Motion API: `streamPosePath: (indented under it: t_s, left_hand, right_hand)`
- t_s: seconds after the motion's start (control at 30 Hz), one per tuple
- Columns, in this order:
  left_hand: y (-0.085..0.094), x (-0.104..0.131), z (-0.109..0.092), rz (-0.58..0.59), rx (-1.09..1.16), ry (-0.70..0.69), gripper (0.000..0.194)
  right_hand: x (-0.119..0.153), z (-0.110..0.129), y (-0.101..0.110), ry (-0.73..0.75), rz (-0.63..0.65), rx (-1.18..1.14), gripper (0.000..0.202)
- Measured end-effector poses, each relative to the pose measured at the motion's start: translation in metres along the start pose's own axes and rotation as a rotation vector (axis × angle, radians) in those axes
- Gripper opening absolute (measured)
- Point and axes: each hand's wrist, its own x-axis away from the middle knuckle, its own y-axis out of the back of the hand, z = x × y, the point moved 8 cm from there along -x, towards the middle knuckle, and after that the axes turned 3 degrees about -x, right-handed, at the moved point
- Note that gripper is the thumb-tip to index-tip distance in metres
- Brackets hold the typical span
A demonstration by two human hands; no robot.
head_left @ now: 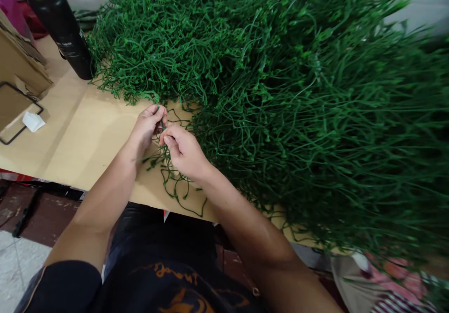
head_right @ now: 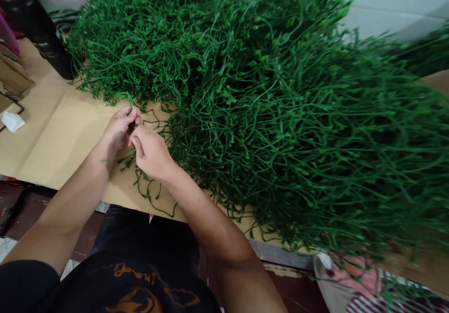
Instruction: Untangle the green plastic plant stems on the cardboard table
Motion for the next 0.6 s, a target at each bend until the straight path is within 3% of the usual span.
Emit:
streamPosePath:
  t_s: [0.07,0.17,0.2,0.27,0.37,0.53,0.6]
  left_hand:
    - [0.015,-0.007,-0.004,-0.125,0.003,-0.036,0.027]
    - [0.04,-0.015,-0.016,-0.295,0.004,-0.123,0.028]
    - [0.042,-0.016,-0.019,-0.277,-0.027,-0.145,0.028]
    - [0.039,-0.017,-0.022,-0.199,-0.107,-0.178,0.027]
    - [0.029,-0.01,-0.02,-0.096,-0.178,-0.173,0.021]
    - [0.009,0.0,-0.015,0.032,-0.155,-0.077,0.006]
    - [0.004,0.002,-0.017,0.074,-0.109,-0.057,0.007]
  right_hand:
    - [0.009,0.008,-0.017,-0.035,0.108,0.025,0.015]
    - [0.035,0.045,-0.062,0.139,0.456,0.047,0.011]
    - [0.044,0.057,-0.071,0.219,0.544,0.081,0.011]
    - [0.052,0.071,-0.071,0.318,0.585,0.162,0.013]
    - [0.04,0.068,-0.021,0.278,0.386,0.266,0.02]
    - [0.026,0.034,0.119,0.06,-0.194,0.551,0.019]
    - [0.033,0.019,0.159,-0.019,-0.389,0.696,0.017]
